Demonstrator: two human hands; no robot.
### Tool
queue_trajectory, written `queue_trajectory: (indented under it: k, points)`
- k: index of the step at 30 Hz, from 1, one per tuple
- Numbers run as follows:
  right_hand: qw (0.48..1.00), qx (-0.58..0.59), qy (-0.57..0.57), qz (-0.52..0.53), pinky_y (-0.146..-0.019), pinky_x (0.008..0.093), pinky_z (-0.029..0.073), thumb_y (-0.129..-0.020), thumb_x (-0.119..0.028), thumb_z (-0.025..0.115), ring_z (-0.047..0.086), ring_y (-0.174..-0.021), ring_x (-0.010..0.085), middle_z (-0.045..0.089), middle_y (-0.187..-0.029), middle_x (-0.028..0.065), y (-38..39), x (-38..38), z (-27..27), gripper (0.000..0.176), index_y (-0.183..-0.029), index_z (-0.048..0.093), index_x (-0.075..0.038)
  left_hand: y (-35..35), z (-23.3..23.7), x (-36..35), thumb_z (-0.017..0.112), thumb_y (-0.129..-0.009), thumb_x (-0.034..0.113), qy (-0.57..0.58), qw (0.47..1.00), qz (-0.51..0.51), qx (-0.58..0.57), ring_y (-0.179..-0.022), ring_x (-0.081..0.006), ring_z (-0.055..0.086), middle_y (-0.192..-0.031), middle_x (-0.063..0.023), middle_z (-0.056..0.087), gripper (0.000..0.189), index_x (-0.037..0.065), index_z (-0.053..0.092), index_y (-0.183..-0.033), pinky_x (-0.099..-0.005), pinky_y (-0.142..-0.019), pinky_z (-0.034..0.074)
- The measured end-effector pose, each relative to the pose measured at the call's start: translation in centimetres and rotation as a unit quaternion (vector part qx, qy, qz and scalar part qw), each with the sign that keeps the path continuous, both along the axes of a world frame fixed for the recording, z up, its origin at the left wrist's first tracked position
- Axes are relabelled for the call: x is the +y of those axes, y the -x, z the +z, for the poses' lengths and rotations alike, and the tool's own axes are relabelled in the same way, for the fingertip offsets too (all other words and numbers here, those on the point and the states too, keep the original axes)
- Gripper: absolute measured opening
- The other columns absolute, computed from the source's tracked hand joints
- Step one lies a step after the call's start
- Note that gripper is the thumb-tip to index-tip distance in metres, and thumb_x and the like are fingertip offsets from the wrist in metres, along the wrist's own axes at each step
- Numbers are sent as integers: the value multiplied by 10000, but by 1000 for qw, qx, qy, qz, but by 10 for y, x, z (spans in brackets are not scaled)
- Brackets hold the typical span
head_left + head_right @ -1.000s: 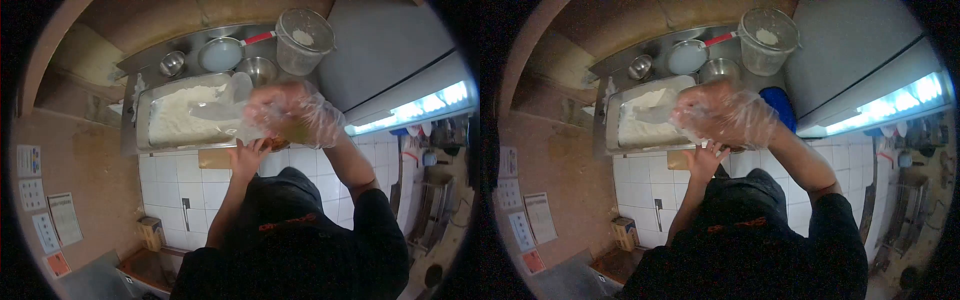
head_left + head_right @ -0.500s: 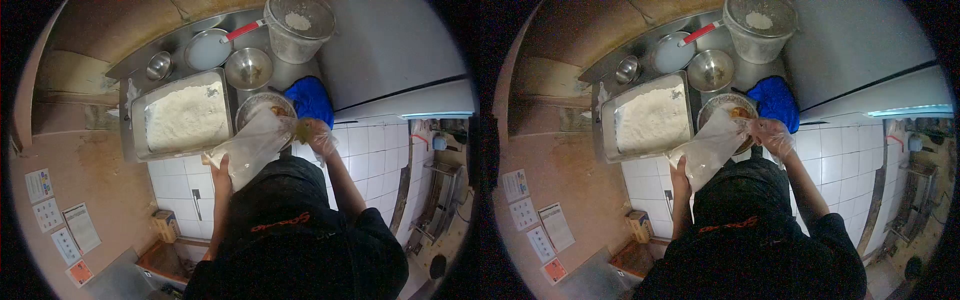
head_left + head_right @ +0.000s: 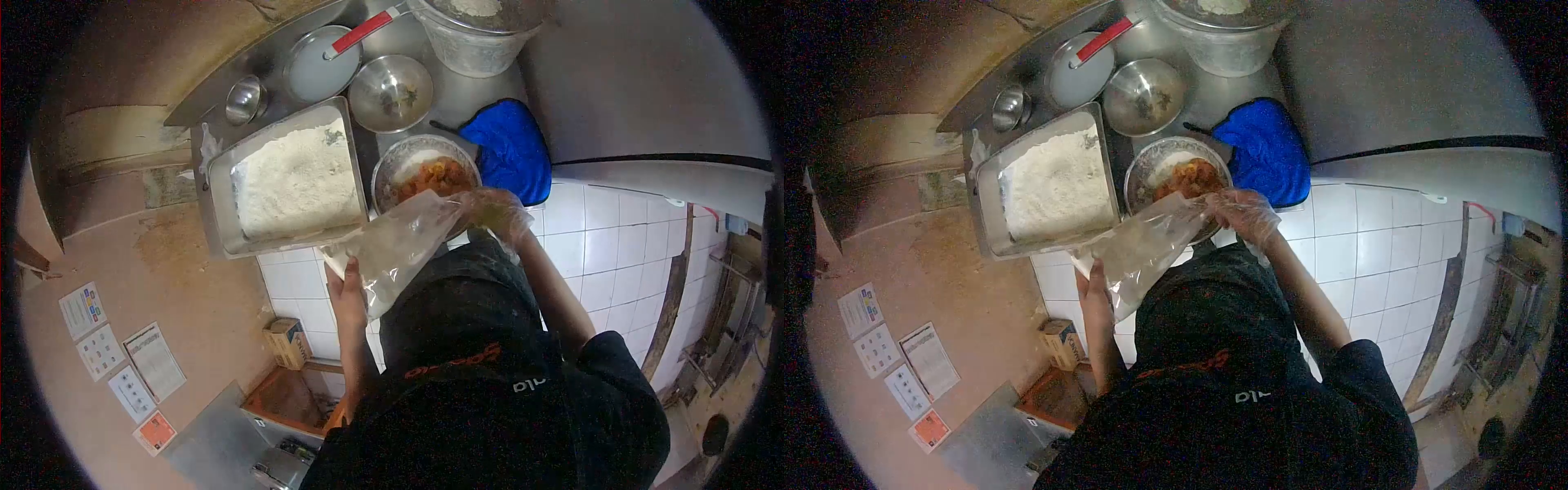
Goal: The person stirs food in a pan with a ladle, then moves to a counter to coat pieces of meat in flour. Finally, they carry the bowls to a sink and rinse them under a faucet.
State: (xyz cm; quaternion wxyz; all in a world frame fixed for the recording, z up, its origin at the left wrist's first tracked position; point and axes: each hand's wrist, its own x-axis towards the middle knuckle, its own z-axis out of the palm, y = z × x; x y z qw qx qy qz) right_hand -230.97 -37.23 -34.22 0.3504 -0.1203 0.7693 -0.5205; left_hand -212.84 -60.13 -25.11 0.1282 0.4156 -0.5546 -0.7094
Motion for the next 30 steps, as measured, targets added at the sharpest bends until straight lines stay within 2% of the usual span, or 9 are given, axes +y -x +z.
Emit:
queue_trajectory:
  k: [3,6,8,12,14,20,24,26,30]
  points:
    - [991,-100,39,-84,-578,255,430,-896,-393,602,511,-611,100,569,-655,0,-1,-4,8,338,-865,665,-62,0,7,3,500,-960,145,18,1000,8,-2,-1176,-215,460,-1289,-142,471,467,-5,321,-1364,-337,-1014,345]
    - [1000,30,-7,5,-600,253,442,-899,-413,586,532,-635,100,592,-674,12,6,-1,5,369,-886,675,-55,9,18,9,507,-955,141,31,999,13,-17,-1154,-205,466,-1270,-135,482,471,-1,317,-1363,-335,-1002,351]
    - [996,-70,13,-50,-621,255,462,-899,-422,579,564,-649,105,625,-709,28,15,-15,32,384,-918,678,-51,12,17,6,509,-954,140,94,996,12,-5,-1155,-201,458,-1270,-135,478,476,4,310,-1365,-333,-999,348]
    - [994,-97,14,-52,-647,260,483,-893,-417,589,597,-669,112,650,-745,34,29,-24,28,388,-944,679,-42,24,43,8,524,-951,154,16,994,30,-109,-1164,-203,451,-1289,-136,463,510,10,290,-1381,-332,-1007,337]
    - [999,-44,22,-5,-659,280,497,-888,-418,595,611,-670,130,659,-759,35,35,-24,19,392,-961,679,-42,19,27,1,539,-948,183,103,994,20,38,-1169,-216,455,-1306,-146,450,559,15,265,-1405,-338,-1009,341]
    - [999,51,6,19,-681,305,505,-872,-439,606,627,-696,161,679,-804,68,45,-28,30,396,-991,683,-69,33,55,5,544,-947,231,118,992,39,14,-1215,-234,429,-1365,-162,415,642,26,201,-1449,-346,-1020,331]
    - [999,-5,43,-12,-714,304,501,-866,-461,602,637,-738,170,680,-841,94,42,-21,37,425,-1009,678,-68,36,49,0,558,-938,241,126,991,34,6,-1238,-236,414,-1380,-156,409,649,27,221,-1450,-344,-1038,308]
    - [977,182,46,-103,-734,323,500,-868,-470,591,650,-770,197,681,-842,113,37,-20,5,438,-1013,675,-65,44,44,-1,559,-937,240,144,989,36,4,-1240,-236,412,-1380,-156,408,644,28,229,-1448,-345,-1042,303]
    - [1000,24,-11,3,-769,347,498,-868,-483,581,652,-845,220,680,-938,120,52,-18,31,455,-1038,665,-69,50,49,5,563,-935,235,114,992,43,24,-1227,-236,424,-1379,-157,407,637,33,240,-1446,-345,-1032,319]
